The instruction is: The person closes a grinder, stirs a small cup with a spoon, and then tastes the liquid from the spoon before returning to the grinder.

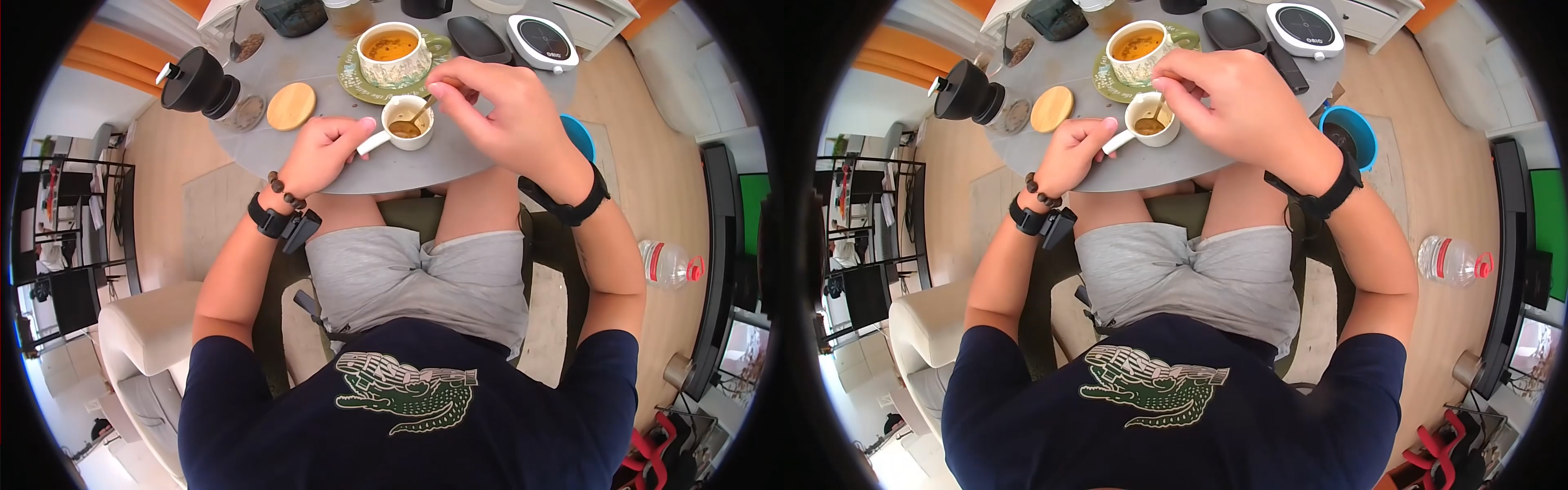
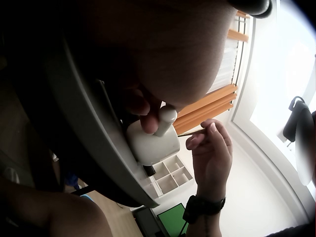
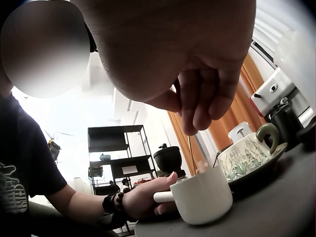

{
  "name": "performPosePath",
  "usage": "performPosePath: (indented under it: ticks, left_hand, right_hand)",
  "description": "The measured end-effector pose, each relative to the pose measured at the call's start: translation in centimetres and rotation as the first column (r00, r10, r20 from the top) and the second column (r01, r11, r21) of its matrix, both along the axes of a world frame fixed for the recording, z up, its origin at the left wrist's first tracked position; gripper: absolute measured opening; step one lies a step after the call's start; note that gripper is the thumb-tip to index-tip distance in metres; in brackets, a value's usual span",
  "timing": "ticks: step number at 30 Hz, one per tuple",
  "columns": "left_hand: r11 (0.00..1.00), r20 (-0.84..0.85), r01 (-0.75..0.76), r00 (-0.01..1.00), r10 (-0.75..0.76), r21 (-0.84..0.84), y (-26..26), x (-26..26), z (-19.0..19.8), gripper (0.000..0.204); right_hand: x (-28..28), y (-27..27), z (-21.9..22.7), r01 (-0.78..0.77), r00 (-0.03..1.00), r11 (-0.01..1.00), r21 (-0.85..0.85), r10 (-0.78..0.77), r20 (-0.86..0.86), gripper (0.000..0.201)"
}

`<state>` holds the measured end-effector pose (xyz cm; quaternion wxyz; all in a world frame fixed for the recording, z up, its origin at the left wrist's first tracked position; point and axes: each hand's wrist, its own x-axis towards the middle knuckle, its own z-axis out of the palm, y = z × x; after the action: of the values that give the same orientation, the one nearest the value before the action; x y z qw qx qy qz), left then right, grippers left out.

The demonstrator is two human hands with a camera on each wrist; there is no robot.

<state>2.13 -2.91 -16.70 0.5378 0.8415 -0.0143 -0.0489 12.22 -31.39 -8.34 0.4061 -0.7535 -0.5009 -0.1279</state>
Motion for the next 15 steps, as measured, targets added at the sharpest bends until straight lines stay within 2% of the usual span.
performPosePath:
  ticks: [3,5,9,15]
  left_hand:
    - [1.000,-0.006,-0.001,1.000,0.001,0.013,0.04,0.02,0.00,0.051]
    - [1.000,-0.008,0.001,1.000,-0.001,0.010,0.09,0.06,-0.09,0.051]
    - [1.000,-0.008,-0.002,1.000,0.002,0.006,0.26,0.03,-0.36,0.052]
    - [1.000,0.002,0.003,1.000,-0.003,0.016,0.31,0.11,-0.37,0.052]
  right_hand:
    - [0.13,0.21,-0.26,-0.004,0.999,0.998,0.069,0.001,0.038,0.010]
    - [0.34,0.13,-0.17,0.038,0.989,0.995,0.089,-0.050,0.137,0.010]
    - [0.32,-0.33,-0.07,0.073,0.993,0.997,0.040,-0.076,0.091,0.009]
    - [0.07,-0.25,0.00,0.012,1.000,1.000,-0.015,-0.012,-0.003,0.011]
